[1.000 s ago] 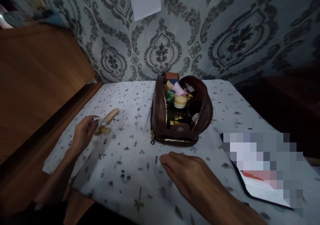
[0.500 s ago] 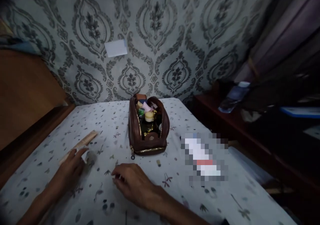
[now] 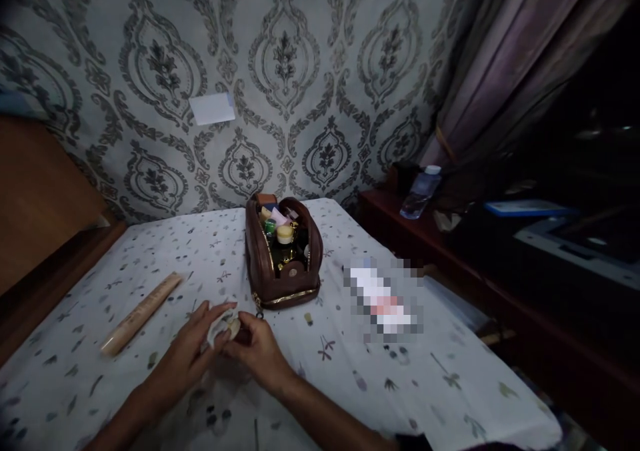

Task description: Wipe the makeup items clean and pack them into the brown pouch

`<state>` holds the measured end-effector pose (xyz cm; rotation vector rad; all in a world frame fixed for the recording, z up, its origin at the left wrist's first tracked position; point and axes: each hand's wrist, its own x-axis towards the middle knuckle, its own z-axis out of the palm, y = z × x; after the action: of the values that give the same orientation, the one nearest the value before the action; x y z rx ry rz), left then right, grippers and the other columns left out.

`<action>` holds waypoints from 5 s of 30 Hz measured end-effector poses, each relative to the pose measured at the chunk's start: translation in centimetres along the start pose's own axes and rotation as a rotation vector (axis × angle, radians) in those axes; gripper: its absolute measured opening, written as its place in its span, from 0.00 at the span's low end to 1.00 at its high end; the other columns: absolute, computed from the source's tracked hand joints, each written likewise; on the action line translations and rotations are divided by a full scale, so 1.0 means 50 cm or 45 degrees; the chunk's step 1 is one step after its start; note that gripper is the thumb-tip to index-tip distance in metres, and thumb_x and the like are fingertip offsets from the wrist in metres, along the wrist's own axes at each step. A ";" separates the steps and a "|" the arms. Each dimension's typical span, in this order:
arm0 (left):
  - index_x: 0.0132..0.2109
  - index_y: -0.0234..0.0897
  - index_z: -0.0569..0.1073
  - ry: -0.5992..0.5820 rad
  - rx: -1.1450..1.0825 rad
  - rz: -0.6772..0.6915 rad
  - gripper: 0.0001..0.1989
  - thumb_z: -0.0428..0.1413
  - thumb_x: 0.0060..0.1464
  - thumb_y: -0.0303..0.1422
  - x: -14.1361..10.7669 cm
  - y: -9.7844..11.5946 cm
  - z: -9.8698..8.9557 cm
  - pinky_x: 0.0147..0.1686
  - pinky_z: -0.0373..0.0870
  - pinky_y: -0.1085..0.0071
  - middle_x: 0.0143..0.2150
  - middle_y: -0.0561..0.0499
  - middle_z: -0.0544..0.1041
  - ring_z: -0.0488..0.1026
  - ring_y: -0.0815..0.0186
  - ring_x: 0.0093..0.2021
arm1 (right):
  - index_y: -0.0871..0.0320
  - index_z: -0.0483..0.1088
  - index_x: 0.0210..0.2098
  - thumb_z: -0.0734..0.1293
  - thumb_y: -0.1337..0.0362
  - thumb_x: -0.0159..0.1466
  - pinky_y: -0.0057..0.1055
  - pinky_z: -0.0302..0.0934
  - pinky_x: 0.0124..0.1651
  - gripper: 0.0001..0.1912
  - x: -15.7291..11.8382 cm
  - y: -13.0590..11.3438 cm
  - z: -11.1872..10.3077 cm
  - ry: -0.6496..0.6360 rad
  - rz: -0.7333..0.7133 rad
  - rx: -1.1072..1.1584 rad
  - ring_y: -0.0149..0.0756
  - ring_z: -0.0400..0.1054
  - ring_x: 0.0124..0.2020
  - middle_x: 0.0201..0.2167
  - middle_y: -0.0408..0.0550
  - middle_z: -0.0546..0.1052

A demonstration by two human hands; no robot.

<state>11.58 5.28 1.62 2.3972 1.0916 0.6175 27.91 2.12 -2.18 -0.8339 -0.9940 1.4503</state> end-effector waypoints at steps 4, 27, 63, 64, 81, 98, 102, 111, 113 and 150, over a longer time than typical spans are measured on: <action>0.67 0.42 0.64 0.124 0.154 0.161 0.26 0.49 0.62 0.29 -0.002 -0.023 0.042 0.53 0.75 0.54 0.60 0.39 0.71 0.70 0.52 0.61 | 0.58 0.70 0.33 0.75 0.65 0.48 0.29 0.65 0.41 0.14 0.007 -0.002 -0.009 0.074 -0.057 -0.045 0.34 0.71 0.34 0.29 0.40 0.76; 0.61 0.41 0.72 0.279 0.029 0.142 0.21 0.46 0.66 0.37 -0.016 -0.092 0.090 0.55 0.75 0.56 0.58 0.45 0.77 0.74 0.53 0.59 | 0.55 0.64 0.38 0.79 0.51 0.48 0.25 0.63 0.31 0.28 0.013 -0.005 -0.027 0.179 0.037 0.008 0.29 0.68 0.29 0.29 0.39 0.75; 0.36 0.33 0.75 0.122 -0.836 -0.155 0.21 0.48 0.65 0.45 0.012 -0.044 0.029 0.35 0.67 0.72 0.32 0.51 0.75 0.70 0.67 0.33 | 0.51 0.76 0.46 0.78 0.56 0.51 0.41 0.65 0.57 0.24 0.007 -0.022 -0.029 0.083 -0.015 -0.252 0.39 0.72 0.48 0.46 0.47 0.78; 0.39 0.33 0.76 0.130 -0.806 -0.125 0.20 0.48 0.65 0.45 0.012 -0.043 0.027 0.37 0.67 0.71 0.34 0.50 0.76 0.70 0.66 0.34 | 0.52 0.75 0.45 0.79 0.55 0.50 0.40 0.65 0.55 0.24 0.008 -0.019 -0.029 0.102 -0.011 -0.260 0.39 0.72 0.46 0.44 0.46 0.78; 0.46 0.38 0.75 0.199 -0.395 0.100 0.11 0.51 0.60 0.28 0.005 -0.042 0.014 0.50 0.67 0.63 0.41 0.49 0.79 0.73 0.61 0.43 | 0.55 0.70 0.41 0.80 0.54 0.46 0.30 0.65 0.35 0.27 0.011 0.002 -0.027 0.176 0.115 -0.175 0.31 0.68 0.30 0.29 0.40 0.74; 0.51 0.36 0.72 0.172 -0.634 -0.173 0.19 0.49 0.52 0.23 0.011 -0.047 0.001 0.40 0.67 0.72 0.40 0.52 0.77 0.72 0.65 0.40 | 0.53 0.71 0.42 0.79 0.56 0.48 0.32 0.67 0.40 0.25 0.002 -0.014 -0.011 0.032 0.132 -0.165 0.33 0.72 0.34 0.33 0.42 0.77; 0.52 0.37 0.74 0.098 -0.612 0.028 0.21 0.49 0.52 0.23 0.012 -0.044 -0.007 0.49 0.69 0.67 0.48 0.47 0.78 0.74 0.61 0.49 | 0.54 0.70 0.39 0.79 0.55 0.46 0.29 0.65 0.33 0.24 0.005 -0.008 -0.013 0.092 0.156 -0.183 0.31 0.68 0.28 0.28 0.39 0.74; 0.49 0.37 0.76 0.232 -0.526 0.231 0.10 0.54 0.62 0.32 0.006 -0.039 0.006 0.53 0.68 0.64 0.47 0.44 0.78 0.73 0.60 0.53 | 0.55 0.72 0.36 0.77 0.60 0.47 0.25 0.53 0.23 0.19 0.009 -0.006 -0.022 0.143 0.126 -0.309 0.27 0.59 0.21 0.21 0.36 0.69; 0.48 0.36 0.75 0.235 -0.497 0.223 0.10 0.53 0.63 0.32 0.006 -0.040 0.010 0.50 0.69 0.67 0.45 0.45 0.78 0.75 0.62 0.49 | 0.55 0.72 0.36 0.78 0.60 0.46 0.25 0.53 0.23 0.19 0.009 -0.006 -0.022 0.127 0.151 -0.290 0.26 0.59 0.20 0.20 0.35 0.69; 0.42 0.33 0.72 -0.226 -1.553 -0.501 0.23 0.66 0.48 0.46 0.013 -0.037 0.021 0.27 0.77 0.72 0.31 0.51 0.79 0.76 0.68 0.27 | 0.53 0.65 0.40 0.78 0.61 0.52 0.29 0.68 0.35 0.22 -0.004 -0.007 -0.007 0.340 -0.289 -0.389 0.31 0.72 0.29 0.28 0.39 0.76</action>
<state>11.47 6.65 -0.11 1.1277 0.7214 0.6372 28.40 1.98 -2.00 -1.0669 -1.0804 0.9782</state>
